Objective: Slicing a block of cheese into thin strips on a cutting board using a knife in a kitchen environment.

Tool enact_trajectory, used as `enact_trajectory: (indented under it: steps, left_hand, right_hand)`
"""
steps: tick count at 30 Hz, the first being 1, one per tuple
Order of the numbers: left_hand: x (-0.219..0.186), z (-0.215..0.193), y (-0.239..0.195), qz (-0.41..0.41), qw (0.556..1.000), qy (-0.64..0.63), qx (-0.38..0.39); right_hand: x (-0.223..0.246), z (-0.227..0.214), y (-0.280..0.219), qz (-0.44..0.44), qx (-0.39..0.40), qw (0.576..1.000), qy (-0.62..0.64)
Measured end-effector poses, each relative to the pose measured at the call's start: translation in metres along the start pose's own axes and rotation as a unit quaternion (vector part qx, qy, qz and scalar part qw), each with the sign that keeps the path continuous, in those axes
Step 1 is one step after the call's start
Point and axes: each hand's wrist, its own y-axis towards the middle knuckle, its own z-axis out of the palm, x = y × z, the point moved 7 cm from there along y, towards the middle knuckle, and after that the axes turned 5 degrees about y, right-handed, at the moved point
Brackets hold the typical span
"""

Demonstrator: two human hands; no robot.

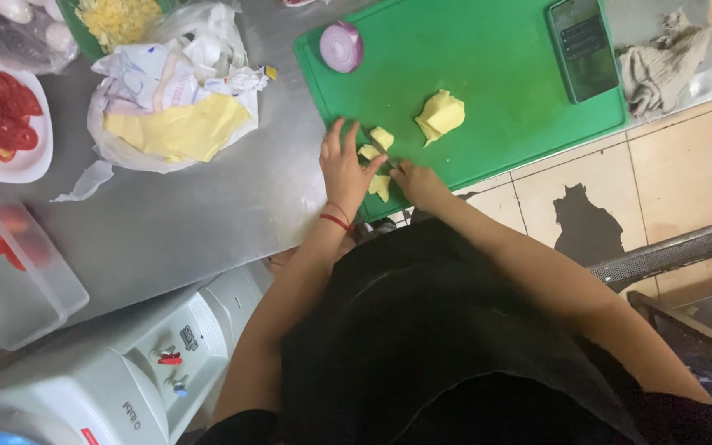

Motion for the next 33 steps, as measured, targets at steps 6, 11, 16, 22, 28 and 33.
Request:
enact_trajectory:
  steps: [6, 11, 16, 22, 28, 33]
  left_hand:
    - [0.027, 0.024, -0.022, -0.071, 0.996, -0.02, 0.039]
    - [0.019, 0.022, -0.02, -0.05, 0.997, -0.016, 0.053]
    - [0.012, 0.027, -0.013, -0.027, 0.997, 0.04, 0.058]
    - [0.001, 0.015, -0.009, 0.014, 0.994, 0.108, 0.006]
    - [0.011, -0.014, -0.009, -0.02, 0.997, 0.062, -0.04]
    - [0.004, -0.013, -0.021, -0.039, 0.998, 0.004, 0.042]
  right_hand:
    - [-0.018, -0.003, -0.02, 0.223, -0.024, 0.952, 0.21]
    - [0.02, -0.06, -0.039, 0.213, -0.044, 0.96, 0.176]
    - [0.022, -0.043, -0.053, 0.217, -0.014, 0.972, 0.086]
    - [0.006, -0.023, -0.063, 0.182, -0.083, 0.974, -0.11]
    - [0.007, -0.028, -0.064, 0.237, -0.021, 0.97, -0.05]
    - [0.05, -0.089, -0.069, 0.192, -0.026, 0.974, 0.113]
